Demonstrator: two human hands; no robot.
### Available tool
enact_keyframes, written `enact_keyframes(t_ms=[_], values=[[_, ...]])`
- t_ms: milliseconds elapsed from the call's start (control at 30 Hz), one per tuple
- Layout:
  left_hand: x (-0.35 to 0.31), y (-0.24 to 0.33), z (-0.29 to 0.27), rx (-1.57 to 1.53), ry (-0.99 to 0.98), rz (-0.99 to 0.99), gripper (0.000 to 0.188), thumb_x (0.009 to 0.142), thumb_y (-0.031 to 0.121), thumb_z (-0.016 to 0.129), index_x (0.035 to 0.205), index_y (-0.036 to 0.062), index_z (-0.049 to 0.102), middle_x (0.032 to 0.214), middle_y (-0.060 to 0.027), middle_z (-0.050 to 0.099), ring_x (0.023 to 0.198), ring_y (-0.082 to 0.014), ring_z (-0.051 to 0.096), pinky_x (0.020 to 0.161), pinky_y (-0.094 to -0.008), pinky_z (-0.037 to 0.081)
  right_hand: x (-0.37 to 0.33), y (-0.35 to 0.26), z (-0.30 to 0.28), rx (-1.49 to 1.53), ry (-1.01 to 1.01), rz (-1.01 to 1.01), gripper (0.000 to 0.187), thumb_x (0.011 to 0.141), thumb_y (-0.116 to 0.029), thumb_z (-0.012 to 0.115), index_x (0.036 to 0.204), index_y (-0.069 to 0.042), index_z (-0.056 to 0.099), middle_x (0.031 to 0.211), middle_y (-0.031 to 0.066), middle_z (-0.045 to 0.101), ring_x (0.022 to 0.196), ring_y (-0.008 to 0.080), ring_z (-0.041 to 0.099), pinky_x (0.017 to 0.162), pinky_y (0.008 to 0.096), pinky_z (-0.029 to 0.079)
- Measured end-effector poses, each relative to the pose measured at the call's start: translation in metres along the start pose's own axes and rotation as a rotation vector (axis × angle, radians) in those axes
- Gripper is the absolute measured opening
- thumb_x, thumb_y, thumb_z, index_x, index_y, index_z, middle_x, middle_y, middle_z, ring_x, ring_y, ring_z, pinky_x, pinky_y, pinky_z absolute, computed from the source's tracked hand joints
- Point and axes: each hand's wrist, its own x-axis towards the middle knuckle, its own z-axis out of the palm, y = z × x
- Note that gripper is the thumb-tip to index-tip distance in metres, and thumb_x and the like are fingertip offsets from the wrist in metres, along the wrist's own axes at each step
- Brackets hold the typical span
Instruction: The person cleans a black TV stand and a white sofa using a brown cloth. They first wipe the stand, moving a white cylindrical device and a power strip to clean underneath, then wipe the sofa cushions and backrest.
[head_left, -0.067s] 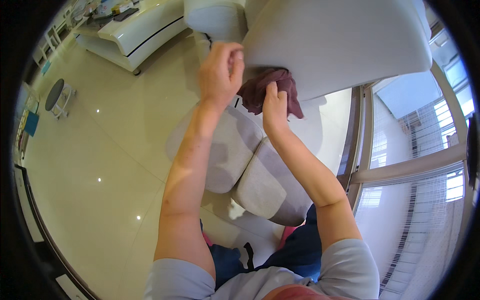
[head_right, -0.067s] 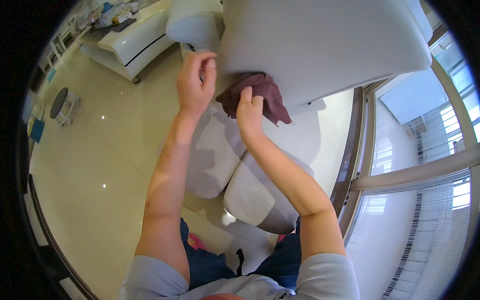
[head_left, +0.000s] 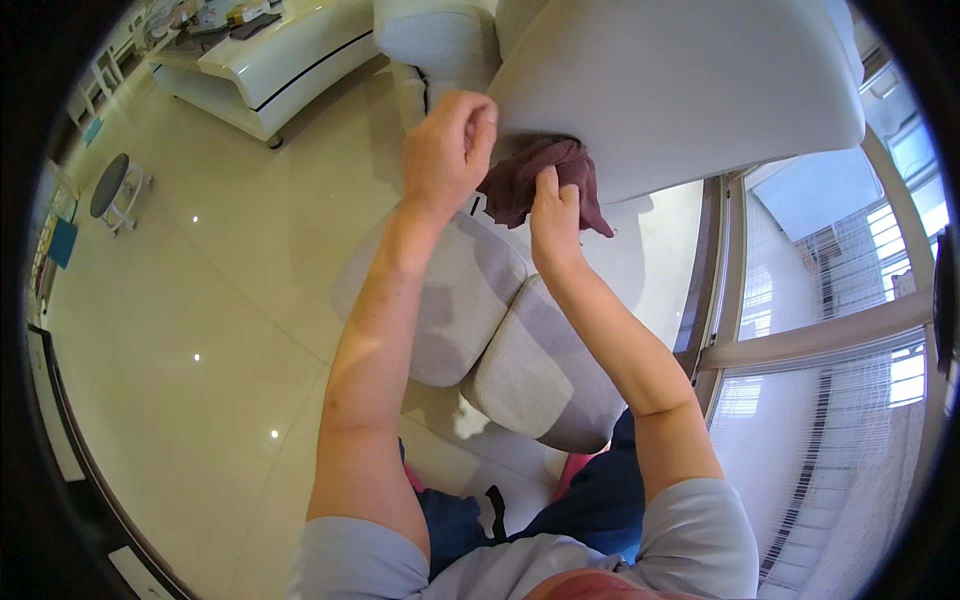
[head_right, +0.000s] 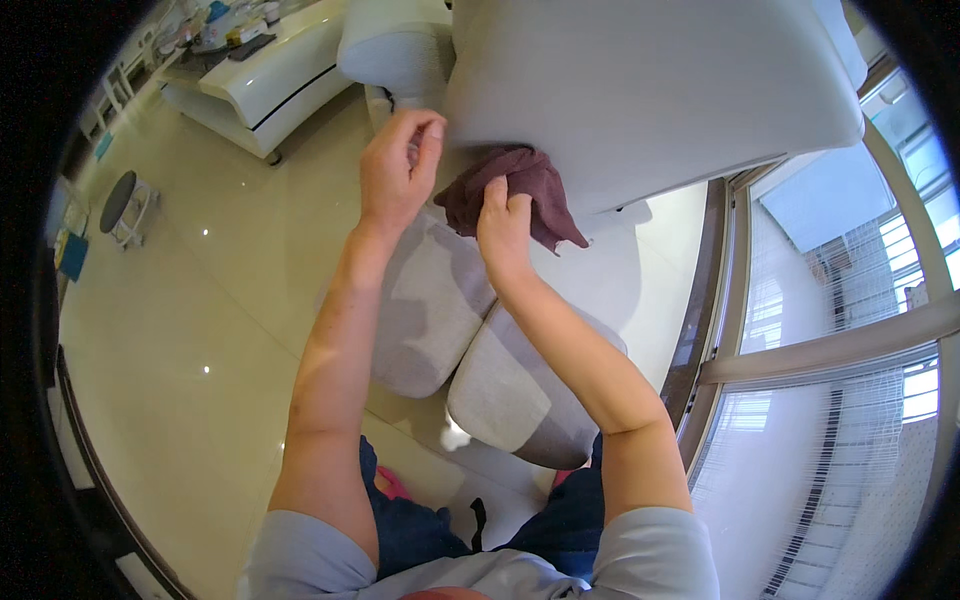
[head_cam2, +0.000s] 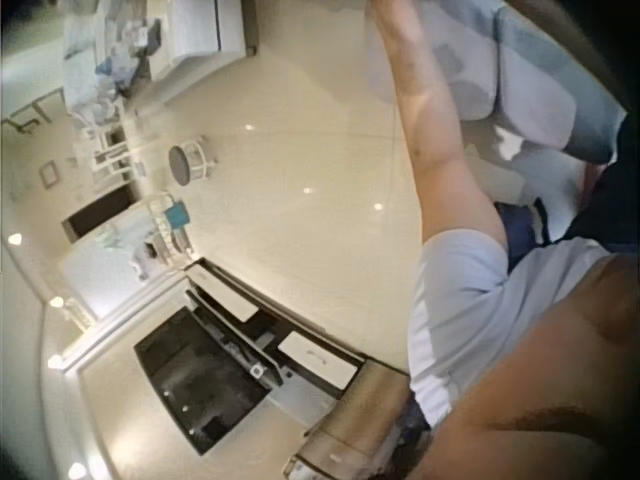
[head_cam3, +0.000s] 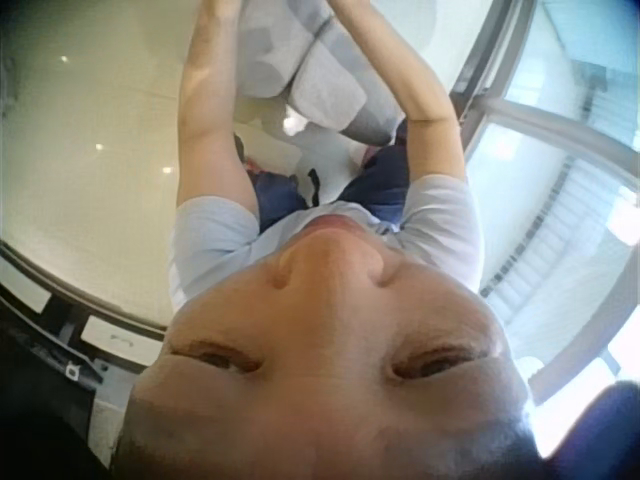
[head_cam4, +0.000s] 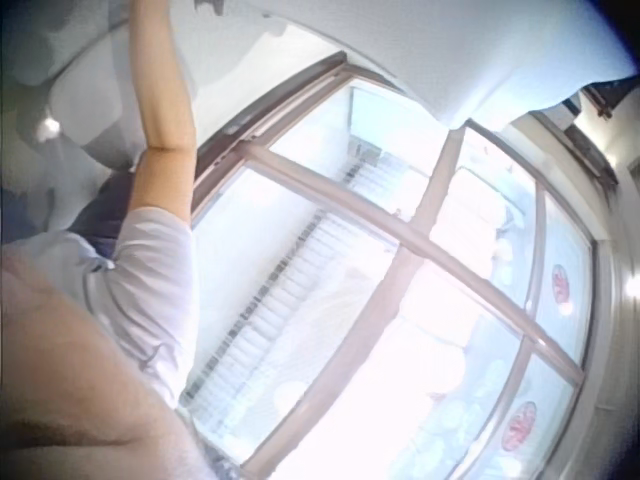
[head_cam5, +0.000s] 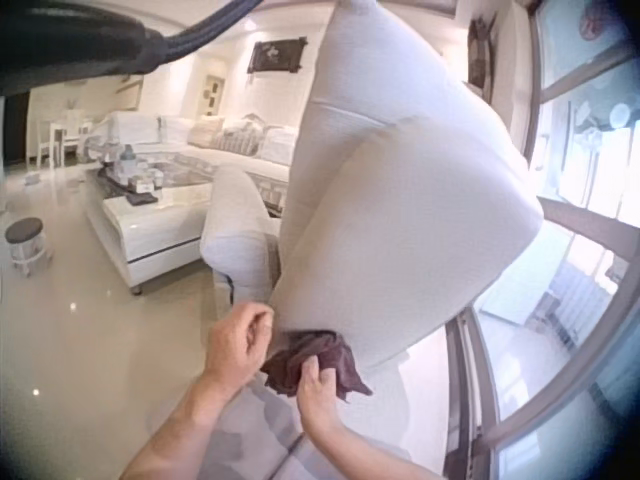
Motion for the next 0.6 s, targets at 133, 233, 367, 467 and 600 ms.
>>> enact_keyframes(t_ms=[133, 233, 367, 467, 600], values=[[0.002, -0.016, -0.020, -0.370, -0.718, -0.567, 0.026, 0.087, 0.021, 0.065, 0.105, 0.0036, 0.057, 0.096, -0.0029, 0.062, 0.083, -0.0103, 0.060, 0.071, -0.0261, 0.051, -0.013, -0.013, -0.013, 0.019, -0.208, -0.390, 0.018, 0.093, -0.007, 0.045, 0.107, 0.003, 0.051, 0.097, 0.0054, 0.056, 0.093, 0.0135, 0.051, 0.082, 0.0286, 0.044], [-0.006, -0.032, -0.038, -0.508, -0.860, -0.603, 0.060, 0.081, 0.031, 0.072, 0.127, 0.0031, 0.045, 0.115, -0.0107, 0.060, 0.100, -0.0193, 0.059, 0.085, -0.0320, 0.048, -0.019, -0.035, -0.022, 0.028, -0.448, -0.318, 0.021, 0.091, -0.002, 0.045, 0.110, 0.002, 0.051, 0.098, 0.0041, 0.057, 0.093, 0.0126, 0.052, 0.082, 0.0281, 0.044], [-0.012, -0.019, -0.046, -0.665, -0.802, -0.458, 0.084, 0.072, 0.018, 0.080, 0.138, 0.0033, 0.031, 0.131, -0.0126, 0.047, 0.121, -0.0210, 0.046, 0.103, -0.0339, 0.038, -0.013, -0.052, -0.035, 0.053, -0.536, -0.072, 0.026, 0.085, -0.005, 0.048, 0.110, 0.000, 0.055, 0.097, 0.0031, 0.059, 0.091, 0.0126, 0.053, 0.078, 0.0284, 0.044], [-0.014, 0.001, -0.035, -0.682, -0.696, -0.352, 0.077, 0.070, 0.011, 0.080, 0.133, 0.0027, 0.037, 0.124, -0.0094, 0.053, 0.116, -0.0179, 0.050, 0.100, -0.0327, 0.041, -0.002, -0.038, -0.040, 0.072, -0.563, 0.071, 0.033, 0.084, -0.010, 0.050, 0.116, -0.001, 0.052, 0.102, 0.0035, 0.057, 0.095, 0.0142, 0.052, 0.083, 0.0293, 0.043], [-0.009, -0.001, -0.030, -0.660, -0.618, -0.407, 0.061, 0.067, 0.002, 0.077, 0.121, 0.0010, 0.048, 0.113, -0.0067, 0.059, 0.106, -0.0148, 0.055, 0.094, -0.0308, 0.044, 0.005, -0.039, -0.040, 0.044, -0.595, 0.027, 0.038, 0.085, -0.010, 0.051, 0.121, 0.001, 0.048, 0.109, 0.0054, 0.057, 0.101, 0.0158, 0.051, 0.088, 0.0293, 0.042]])
